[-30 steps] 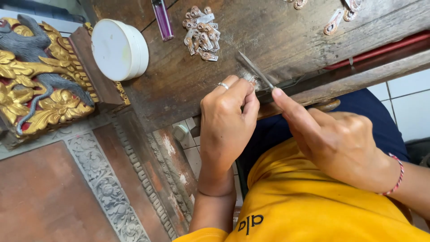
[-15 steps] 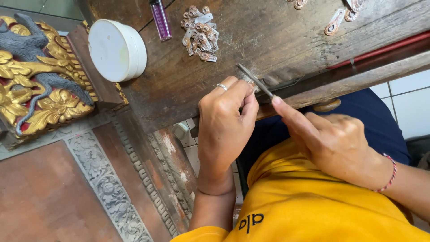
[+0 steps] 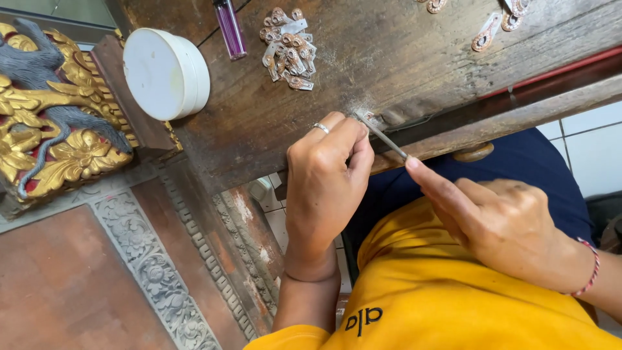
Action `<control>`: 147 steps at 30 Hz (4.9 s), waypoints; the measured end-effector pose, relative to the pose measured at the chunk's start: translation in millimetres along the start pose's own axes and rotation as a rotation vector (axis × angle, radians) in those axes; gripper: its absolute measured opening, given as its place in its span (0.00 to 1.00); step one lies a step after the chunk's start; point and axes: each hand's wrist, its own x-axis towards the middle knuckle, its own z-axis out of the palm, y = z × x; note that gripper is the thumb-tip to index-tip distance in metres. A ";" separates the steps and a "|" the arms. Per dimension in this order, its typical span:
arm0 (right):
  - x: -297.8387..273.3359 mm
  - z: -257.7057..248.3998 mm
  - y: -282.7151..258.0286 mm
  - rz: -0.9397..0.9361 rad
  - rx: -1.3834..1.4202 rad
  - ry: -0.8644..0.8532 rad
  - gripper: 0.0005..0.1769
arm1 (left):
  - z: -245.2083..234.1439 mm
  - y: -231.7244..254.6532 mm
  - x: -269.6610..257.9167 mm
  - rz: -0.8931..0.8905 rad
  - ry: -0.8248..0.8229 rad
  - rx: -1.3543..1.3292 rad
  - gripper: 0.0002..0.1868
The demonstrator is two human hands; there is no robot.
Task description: Using a thin metal tool to clean or refine small, ornate metal jewelry components on a wooden workbench.
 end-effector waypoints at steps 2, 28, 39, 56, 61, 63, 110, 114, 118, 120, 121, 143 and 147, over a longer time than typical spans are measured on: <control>-7.6 -1.8 -1.4 0.010 -0.009 -0.033 0.27 | 0.4 -0.5 -0.7 -0.005 -0.005 0.003 0.12; 92.9 2.6 86.0 0.198 0.418 0.468 0.23 | 16.4 -22.1 4.6 0.156 0.197 0.296 0.13; 98.3 -2.2 86.1 0.096 0.388 0.456 0.22 | 11.9 3.0 24.5 -0.079 0.422 -0.575 0.09; 90.1 -3.4 93.7 0.042 0.348 0.433 0.19 | 47.2 3.0 34.3 -0.212 0.379 -1.043 0.15; 89.0 0.3 96.1 0.048 0.331 0.450 0.19 | 45.8 -1.5 34.5 -0.212 0.384 -1.043 0.14; 89.2 -0.6 95.2 0.069 0.334 0.443 0.19 | 45.2 -3.4 34.1 -0.224 0.389 -1.014 0.14; 27.1 9.9 49.9 -0.037 0.230 0.211 0.20 | 26.8 -45.6 -38.7 0.056 0.239 -0.159 0.17; 10.4 26.9 46.3 -0.005 0.314 0.157 0.21 | 16.0 -48.2 -33.5 0.108 0.180 -0.151 0.15; 9.8 23.9 45.6 0.030 0.283 0.188 0.20 | 17.2 -49.6 -27.8 0.174 0.197 -0.120 0.13; 10.6 22.0 44.1 0.029 0.261 0.182 0.20 | 19.5 -44.5 -25.3 0.159 0.284 -0.125 0.05; 13.7 21.9 45.3 0.028 0.254 0.192 0.20 | 21.9 -42.9 -21.0 0.170 0.288 -0.124 0.05; -5.9 41.7 38.2 -0.077 0.028 0.158 0.20 | 34.8 -22.7 -20.7 0.166 0.290 0.105 0.06; -13.9 53.8 42.6 -0.093 0.005 0.185 0.19 | 40.7 -19.8 -19.5 0.102 0.266 0.151 0.06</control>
